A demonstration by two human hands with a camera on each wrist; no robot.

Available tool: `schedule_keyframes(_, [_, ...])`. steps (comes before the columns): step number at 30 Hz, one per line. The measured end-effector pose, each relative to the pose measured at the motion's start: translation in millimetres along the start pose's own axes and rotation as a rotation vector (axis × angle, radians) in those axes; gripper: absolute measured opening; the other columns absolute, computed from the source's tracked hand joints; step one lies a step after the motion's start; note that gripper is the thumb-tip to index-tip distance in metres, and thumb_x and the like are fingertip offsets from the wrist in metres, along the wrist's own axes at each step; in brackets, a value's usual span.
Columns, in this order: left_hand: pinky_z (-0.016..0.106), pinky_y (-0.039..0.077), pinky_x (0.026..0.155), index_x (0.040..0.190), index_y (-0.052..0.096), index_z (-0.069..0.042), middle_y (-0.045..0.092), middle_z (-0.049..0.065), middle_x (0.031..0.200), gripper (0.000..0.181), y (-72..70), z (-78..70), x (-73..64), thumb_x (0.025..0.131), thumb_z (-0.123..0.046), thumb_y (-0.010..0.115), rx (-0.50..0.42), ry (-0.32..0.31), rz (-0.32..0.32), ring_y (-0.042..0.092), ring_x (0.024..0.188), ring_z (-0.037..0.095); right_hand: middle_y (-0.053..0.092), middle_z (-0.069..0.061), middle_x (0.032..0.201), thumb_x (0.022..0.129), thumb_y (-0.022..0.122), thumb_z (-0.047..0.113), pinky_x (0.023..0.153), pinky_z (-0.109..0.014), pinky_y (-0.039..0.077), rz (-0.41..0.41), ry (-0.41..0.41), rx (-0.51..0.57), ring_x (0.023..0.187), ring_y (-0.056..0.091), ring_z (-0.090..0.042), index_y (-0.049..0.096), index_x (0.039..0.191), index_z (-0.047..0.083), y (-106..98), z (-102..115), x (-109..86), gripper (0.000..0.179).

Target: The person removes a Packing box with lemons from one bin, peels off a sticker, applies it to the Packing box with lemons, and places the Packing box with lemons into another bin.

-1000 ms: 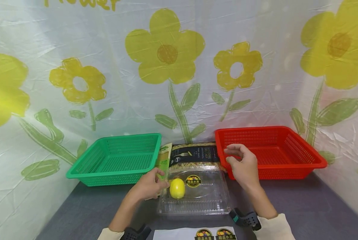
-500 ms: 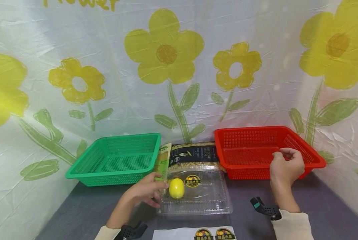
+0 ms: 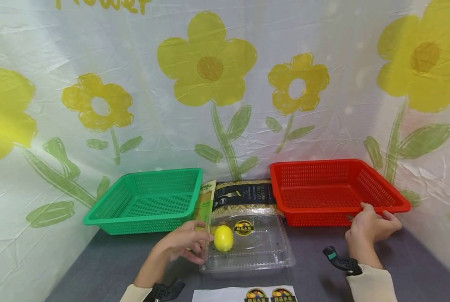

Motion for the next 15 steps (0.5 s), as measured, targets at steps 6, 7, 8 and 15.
schedule_keyframes(6, [0.041, 0.061, 0.055, 0.152, 0.017, 0.013, 0.064, 0.011, 0.067, 0.090, 0.0, 1.5, 5.4, 0.086, -0.016, 0.071, -0.047, 0.020, 0.000, 0.064, 0.048, 0.020, 0.039, 0.012, 0.123, 0.088, 0.058, -0.004, 0.043, -0.027, 0.051, 0.004, 0.080, 0.098, 0.089, 0.052, -0.016, 0.036, 0.104, 0.024, 0.1, 0.0, 4.4, 0.039])
schedule_keyframes(7, [0.042, 0.061, 0.055, 0.152, 0.017, 0.013, 0.063, 0.011, 0.067, 0.090, -0.6, 1.5, 5.4, 0.086, -0.015, 0.071, -0.057, 0.021, 0.000, 0.064, 0.048, 0.021, 0.039, 0.011, 0.121, 0.088, 0.058, -0.004, 0.042, -0.027, 0.051, 0.000, 0.086, 0.101, 0.087, 0.053, -0.016, 0.036, 0.104, 0.024, -0.3, 0.1, 4.4, 0.039])
schedule_keyframes(8, [0.042, 0.061, 0.056, 0.152, 0.017, 0.013, 0.062, 0.011, 0.067, 0.089, -1.5, 1.4, 5.3, 0.086, -0.015, 0.071, -0.066, 0.022, 0.000, 0.063, 0.048, 0.021, 0.040, 0.011, 0.120, 0.088, 0.058, -0.004, 0.042, -0.027, 0.051, -0.003, 0.090, 0.103, 0.083, 0.054, -0.016, 0.037, 0.104, 0.024, -0.8, 0.0, 4.3, 0.039])
schedule_keyframes(15, [0.045, 0.062, 0.058, 0.151, 0.022, 0.013, 0.058, 0.009, 0.067, 0.084, -9.8, -5.9, -2.6, 0.087, -0.013, 0.069, -0.112, 0.041, 0.004, 0.060, 0.046, 0.022, 0.042, 0.010, 0.116, 0.088, 0.058, -0.005, 0.043, -0.028, 0.052, -0.012, 0.091, 0.097, 0.079, 0.054, -0.016, 0.039, 0.104, 0.024, -1.8, 0.8, 3.0, 0.039])
Point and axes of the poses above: each hand's wrist, its own x-axis towards the middle knuckle, its own y-axis out of the palm, z = x × y, the point moved 5 cm from there along x, towards the middle knuckle
